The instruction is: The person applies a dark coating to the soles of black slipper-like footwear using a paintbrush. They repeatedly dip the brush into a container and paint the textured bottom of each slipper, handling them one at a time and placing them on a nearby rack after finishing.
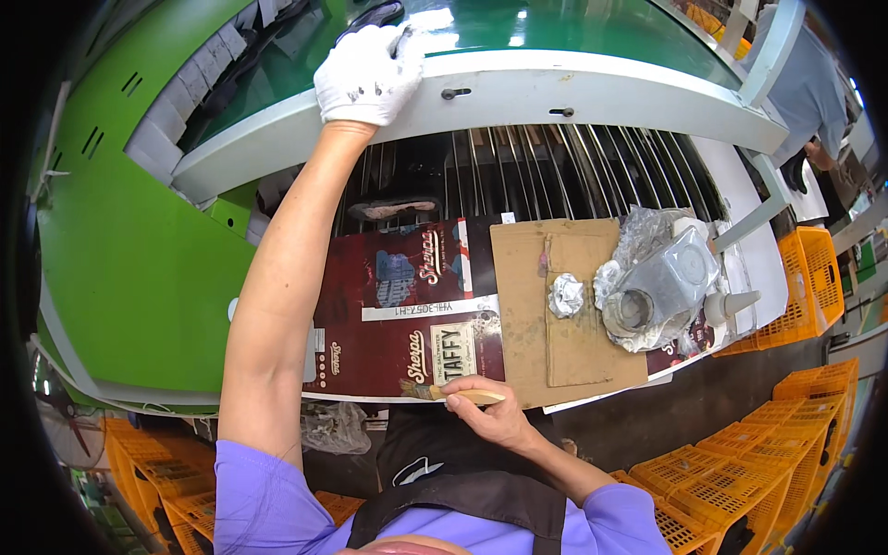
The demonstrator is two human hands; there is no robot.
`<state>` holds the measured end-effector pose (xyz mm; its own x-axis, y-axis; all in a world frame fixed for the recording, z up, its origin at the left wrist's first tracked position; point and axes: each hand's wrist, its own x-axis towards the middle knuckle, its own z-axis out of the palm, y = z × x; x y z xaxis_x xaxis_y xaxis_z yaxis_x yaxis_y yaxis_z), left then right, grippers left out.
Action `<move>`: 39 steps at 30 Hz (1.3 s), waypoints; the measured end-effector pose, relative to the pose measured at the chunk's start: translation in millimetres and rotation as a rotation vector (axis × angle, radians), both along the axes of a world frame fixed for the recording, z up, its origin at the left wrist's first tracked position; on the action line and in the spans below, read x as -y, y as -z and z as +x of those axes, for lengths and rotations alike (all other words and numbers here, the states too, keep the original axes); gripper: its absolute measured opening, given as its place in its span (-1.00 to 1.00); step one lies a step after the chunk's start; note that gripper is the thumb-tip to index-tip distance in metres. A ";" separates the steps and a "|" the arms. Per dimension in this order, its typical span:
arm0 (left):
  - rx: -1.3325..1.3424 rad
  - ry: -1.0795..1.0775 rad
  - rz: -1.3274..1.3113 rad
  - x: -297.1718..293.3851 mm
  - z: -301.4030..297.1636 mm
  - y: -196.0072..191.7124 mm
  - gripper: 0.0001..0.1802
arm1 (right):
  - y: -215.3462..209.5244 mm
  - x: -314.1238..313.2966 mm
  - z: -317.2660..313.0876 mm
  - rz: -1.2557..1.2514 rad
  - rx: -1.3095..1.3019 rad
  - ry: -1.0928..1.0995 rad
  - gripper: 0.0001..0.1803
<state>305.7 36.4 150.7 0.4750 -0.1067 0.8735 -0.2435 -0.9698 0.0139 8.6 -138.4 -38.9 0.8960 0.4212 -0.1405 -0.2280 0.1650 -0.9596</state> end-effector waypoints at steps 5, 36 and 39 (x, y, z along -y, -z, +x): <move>-0.027 -0.030 0.025 -0.9 -0.3 -0.3 -0.66 | 1.9 0.3 0.1 0.011 0.046 0.016 -0.82; 0.056 -0.061 0.090 2.2 -2.9 5.4 -0.67 | 5.3 11.4 -6.5 -0.024 0.058 0.111 -0.78; 0.137 -0.019 0.105 0.0 -2.9 10.1 -0.67 | -2.7 24.6 -4.2 0.003 0.068 0.171 -0.78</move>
<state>302.7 36.4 140.6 0.3554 -0.1933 0.9145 -0.2177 -0.9686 -0.1201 4.3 -163.1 -36.3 0.9620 0.2621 -0.0762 -0.1311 0.1988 -0.9712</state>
